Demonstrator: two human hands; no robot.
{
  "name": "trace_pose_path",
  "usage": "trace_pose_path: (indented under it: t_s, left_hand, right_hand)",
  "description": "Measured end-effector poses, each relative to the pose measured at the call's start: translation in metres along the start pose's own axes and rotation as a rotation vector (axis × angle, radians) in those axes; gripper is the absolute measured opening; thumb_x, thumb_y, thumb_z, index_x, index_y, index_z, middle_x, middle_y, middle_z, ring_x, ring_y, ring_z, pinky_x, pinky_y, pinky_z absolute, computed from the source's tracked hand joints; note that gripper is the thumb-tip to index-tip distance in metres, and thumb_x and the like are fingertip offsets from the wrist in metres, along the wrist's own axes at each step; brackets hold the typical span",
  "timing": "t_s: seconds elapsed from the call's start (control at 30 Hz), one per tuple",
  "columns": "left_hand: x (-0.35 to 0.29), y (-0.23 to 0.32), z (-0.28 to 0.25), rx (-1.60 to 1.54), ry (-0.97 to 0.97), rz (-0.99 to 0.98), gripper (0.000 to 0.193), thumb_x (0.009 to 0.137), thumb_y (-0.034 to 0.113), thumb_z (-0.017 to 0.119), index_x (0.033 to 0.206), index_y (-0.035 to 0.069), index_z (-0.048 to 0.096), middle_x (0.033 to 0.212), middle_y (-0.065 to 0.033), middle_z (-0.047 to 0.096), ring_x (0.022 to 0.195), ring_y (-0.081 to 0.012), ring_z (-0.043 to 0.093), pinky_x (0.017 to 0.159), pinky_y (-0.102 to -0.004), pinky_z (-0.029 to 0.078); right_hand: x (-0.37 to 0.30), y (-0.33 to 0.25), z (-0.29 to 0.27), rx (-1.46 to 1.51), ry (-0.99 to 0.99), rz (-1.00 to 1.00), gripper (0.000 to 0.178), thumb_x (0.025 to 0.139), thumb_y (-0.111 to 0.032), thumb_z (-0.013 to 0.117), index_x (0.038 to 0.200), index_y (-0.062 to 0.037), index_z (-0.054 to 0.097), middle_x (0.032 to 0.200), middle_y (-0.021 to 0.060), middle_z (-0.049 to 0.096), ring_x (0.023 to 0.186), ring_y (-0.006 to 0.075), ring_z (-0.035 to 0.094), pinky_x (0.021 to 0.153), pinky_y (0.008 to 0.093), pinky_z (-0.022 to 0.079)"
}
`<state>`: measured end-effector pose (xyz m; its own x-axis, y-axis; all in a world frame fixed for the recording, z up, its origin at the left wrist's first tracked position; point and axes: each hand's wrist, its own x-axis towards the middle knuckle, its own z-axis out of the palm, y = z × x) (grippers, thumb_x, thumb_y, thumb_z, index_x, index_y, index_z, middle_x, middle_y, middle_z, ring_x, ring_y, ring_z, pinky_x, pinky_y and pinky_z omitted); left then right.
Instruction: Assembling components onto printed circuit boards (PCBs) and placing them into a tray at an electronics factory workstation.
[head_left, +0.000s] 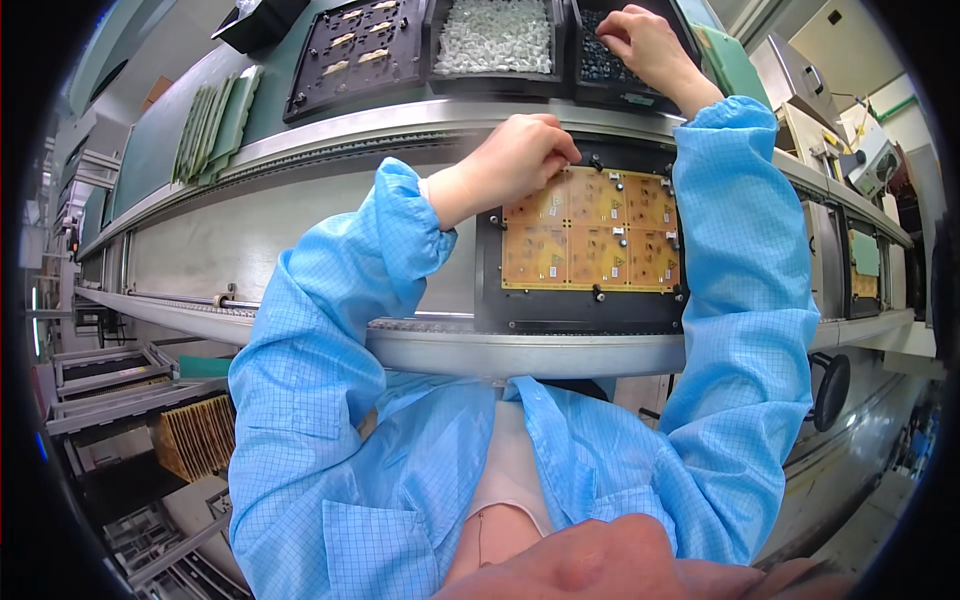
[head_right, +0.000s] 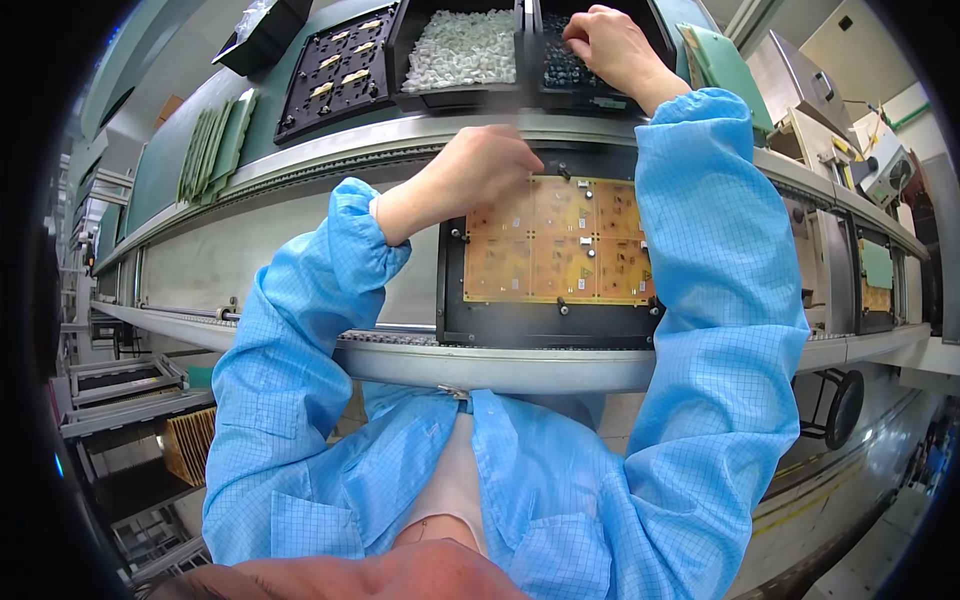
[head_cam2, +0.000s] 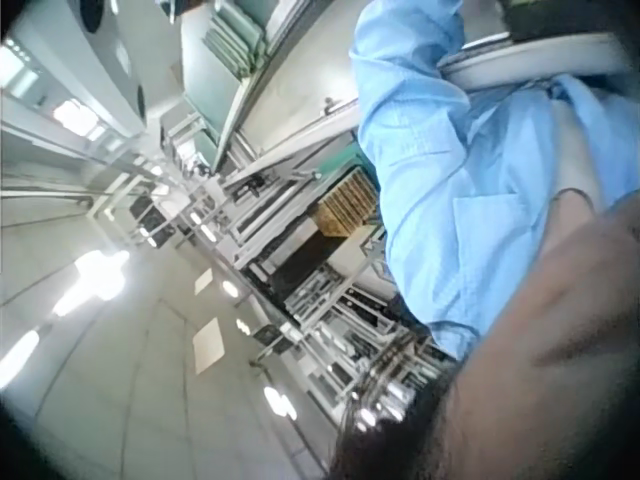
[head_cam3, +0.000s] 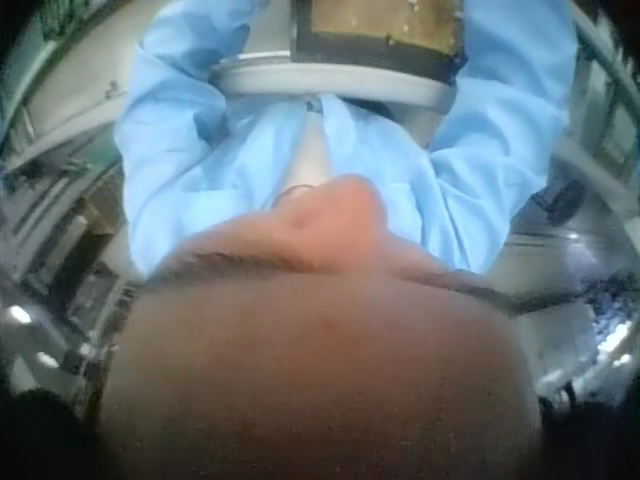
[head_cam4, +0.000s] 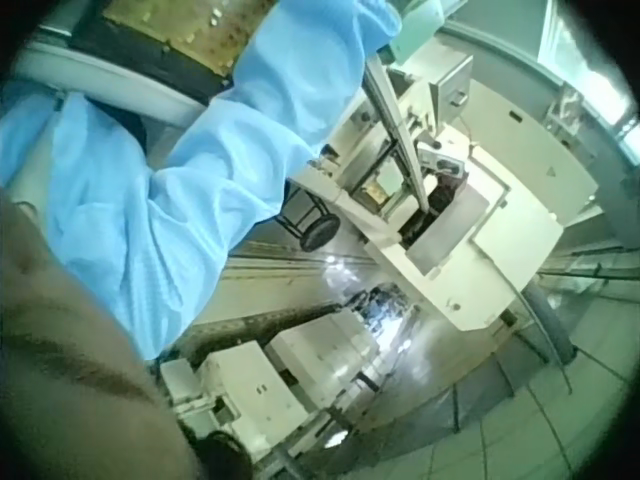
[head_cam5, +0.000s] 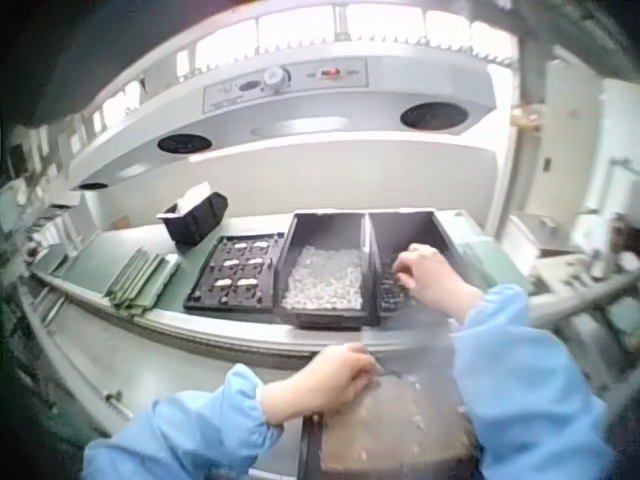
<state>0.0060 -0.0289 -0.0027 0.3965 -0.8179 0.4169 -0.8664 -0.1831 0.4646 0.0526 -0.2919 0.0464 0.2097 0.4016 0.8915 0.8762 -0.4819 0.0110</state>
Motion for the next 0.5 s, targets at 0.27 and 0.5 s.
trace_pose_path:
  t_s: [0.27, 0.5]
  left_hand:
    - [-0.01, 0.004, -0.017, 0.27, -0.054, -0.057, 0.018, 0.084, 0.017, 0.06, 0.092, 0.008, 0.073, 0.093, -0.0096, 0.069, 0.09, -0.0316, 0.067, 0.079, -0.0401, 0.054]
    - [-0.018, 0.003, -0.015, 0.301, -0.048, -0.02, 0.018, 0.084, 0.019, 0.06, 0.095, 0.01, 0.071, 0.087, -0.0091, 0.07, 0.088, -0.0322, 0.067, 0.077, -0.0413, 0.054]
  right_hand:
    - [0.024, -0.097, -0.008, -0.216, -0.277, 0.747, 0.015, 0.091, -0.015, 0.068, 0.104, -0.0075, 0.071, 0.091, 0.0057, 0.069, 0.082, 0.0173, 0.068, 0.077, 0.0283, 0.054]
    - [0.003, -0.143, 0.0, 0.083, -0.199, 0.858, 0.015, 0.089, -0.009, 0.071, 0.103, -0.0022, 0.07, 0.092, 0.0028, 0.07, 0.085, 0.0086, 0.066, 0.078, 0.023, 0.053]
